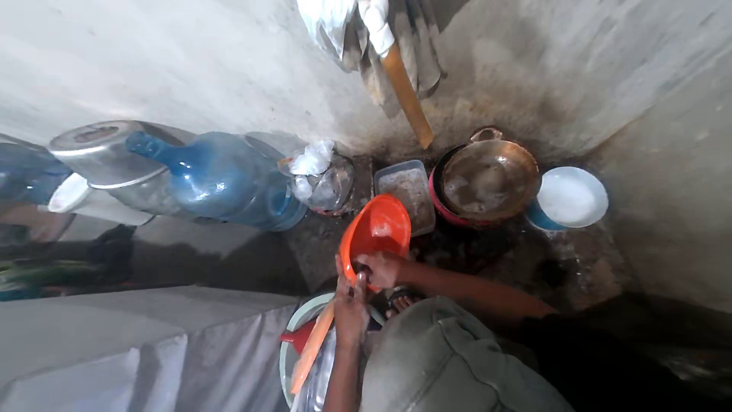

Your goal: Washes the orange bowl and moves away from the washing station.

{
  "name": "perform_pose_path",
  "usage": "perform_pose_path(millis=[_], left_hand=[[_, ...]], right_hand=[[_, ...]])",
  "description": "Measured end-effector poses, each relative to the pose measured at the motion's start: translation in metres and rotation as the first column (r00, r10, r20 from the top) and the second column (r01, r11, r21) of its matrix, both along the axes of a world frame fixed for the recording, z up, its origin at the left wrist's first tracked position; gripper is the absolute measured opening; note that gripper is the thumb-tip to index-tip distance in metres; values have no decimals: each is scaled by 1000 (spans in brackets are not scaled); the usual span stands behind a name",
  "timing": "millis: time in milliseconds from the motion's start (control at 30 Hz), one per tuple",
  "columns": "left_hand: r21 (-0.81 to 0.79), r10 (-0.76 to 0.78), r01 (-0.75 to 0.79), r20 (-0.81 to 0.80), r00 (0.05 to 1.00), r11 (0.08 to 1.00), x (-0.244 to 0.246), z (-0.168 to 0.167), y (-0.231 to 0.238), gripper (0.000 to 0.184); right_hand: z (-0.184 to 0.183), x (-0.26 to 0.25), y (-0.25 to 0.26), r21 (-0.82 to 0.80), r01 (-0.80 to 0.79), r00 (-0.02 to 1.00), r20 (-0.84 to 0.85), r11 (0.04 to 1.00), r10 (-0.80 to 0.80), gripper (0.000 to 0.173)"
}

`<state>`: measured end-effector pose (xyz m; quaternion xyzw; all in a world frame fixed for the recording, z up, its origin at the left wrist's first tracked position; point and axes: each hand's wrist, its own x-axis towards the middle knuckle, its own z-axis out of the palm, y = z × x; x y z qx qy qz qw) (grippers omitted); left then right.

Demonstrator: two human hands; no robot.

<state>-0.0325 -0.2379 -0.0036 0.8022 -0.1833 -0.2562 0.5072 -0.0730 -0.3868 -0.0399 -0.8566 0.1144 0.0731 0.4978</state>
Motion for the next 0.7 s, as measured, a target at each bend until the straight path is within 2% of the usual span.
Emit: perform_pose_path(millis=[33, 67, 100, 133, 200, 233, 267, 300, 367, 400, 433, 533, 633, 700], left_hand=[[-5, 30, -30, -8, 1000, 1000, 2, -1, 3, 40], [-13, 73, -73, -18, 997, 997, 2, -1, 6, 39], [-32, 138, -139, -29, 990, 990, 0, -2, 10, 35], [-71, 213, -218, -68, 975, 973, -1, -4, 13, 32], [-157, 329, -356, -174, 928, 921, -2, -6, 23, 31], [-172, 376, -414, -215, 901, 894, -3, -3, 28, 31], [-171, 406, -450, -241, 882, 876, -5, 0, 33, 31], [-171, 424, -473, -256, 868, 864, -7, 4, 38, 31], [-175, 437, -497, -293, 850, 850, -10, 8, 50, 30], [-170, 437, -498, -299, 848, 850, -11, 10, 53, 28], [-165, 442, -504, -303, 844, 848, -14, 13, 56, 26], [-163, 466, -537, -333, 820, 828, -22, 26, 55, 22], [-135, 489, -550, -321, 811, 824, -31, 47, 47, 20], [-147, 499, -564, -325, 803, 812, -31, 46, 47, 19]], right_hand=[[0, -2, -5, -139, -48, 999, -8, 989, 48, 33], [-3, -5, -9, -245, -31, 999, 21, 969, 37, 30], [-10, -10, -12, -327, 56, 992, 125, 943, -16, 26], [-20, -17, -14, -358, 205, 949, 301, 911, -96, 23], [-42, -27, -16, -230, 532, 712, 642, 815, -283, 24], [-50, -31, -20, -156, 639, 623, 679, 753, -388, 24], [-59, -38, -26, -130, 693, 619, 613, 709, -492, 23], [-66, -45, -33, -166, 685, 693, 447, 709, -566, 23], [-89, -48, -55, -290, 500, 858, 39, 816, -512, 37], [-101, -47, -66, -330, 393, 890, -96, 858, -445, 45], [-112, -45, -74, -376, 294, 908, -177, 878, -380, 48], [-114, -40, -82, -418, 81, 904, -352, 905, -244, 33], [-92, -39, -80, -343, 20, 865, -464, 939, -188, 32], [-79, -44, -81, -256, 17, 843, -516, 966, -152, 42]])
